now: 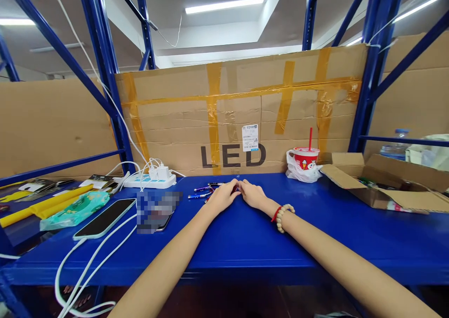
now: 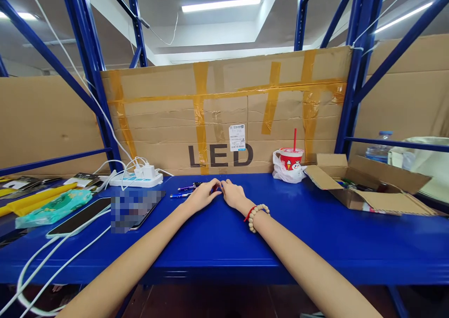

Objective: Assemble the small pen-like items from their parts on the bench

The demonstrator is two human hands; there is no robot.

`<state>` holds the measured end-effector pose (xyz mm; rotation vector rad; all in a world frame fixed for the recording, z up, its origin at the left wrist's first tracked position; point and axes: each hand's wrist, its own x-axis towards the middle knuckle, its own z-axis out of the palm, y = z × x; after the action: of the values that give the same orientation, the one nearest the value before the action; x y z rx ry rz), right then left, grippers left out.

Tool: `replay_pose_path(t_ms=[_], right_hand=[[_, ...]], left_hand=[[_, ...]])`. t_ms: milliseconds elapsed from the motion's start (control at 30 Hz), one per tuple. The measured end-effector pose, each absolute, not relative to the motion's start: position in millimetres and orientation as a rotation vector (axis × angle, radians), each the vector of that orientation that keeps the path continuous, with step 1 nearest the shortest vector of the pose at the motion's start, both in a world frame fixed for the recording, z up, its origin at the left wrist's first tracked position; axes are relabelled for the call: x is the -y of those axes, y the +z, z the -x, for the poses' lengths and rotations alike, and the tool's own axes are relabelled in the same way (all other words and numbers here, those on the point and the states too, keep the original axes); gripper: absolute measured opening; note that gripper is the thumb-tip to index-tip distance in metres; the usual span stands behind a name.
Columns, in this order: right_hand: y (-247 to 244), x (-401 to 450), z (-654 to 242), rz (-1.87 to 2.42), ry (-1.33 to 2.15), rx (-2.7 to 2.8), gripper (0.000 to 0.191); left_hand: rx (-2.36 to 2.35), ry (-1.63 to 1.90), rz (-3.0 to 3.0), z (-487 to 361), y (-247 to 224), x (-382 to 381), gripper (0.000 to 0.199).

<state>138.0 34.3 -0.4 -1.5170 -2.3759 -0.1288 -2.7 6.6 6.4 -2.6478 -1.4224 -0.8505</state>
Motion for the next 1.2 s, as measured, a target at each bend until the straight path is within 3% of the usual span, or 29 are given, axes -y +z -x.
replay_pose_path(t_ms=[1200], right_hand=[[4.5,-32.1,-141.1,1.457,-0.127,2.262,0.018]], left_hand=[[1.379,-0.644,2.569,0.0,9.8,-0.3,0.012]])
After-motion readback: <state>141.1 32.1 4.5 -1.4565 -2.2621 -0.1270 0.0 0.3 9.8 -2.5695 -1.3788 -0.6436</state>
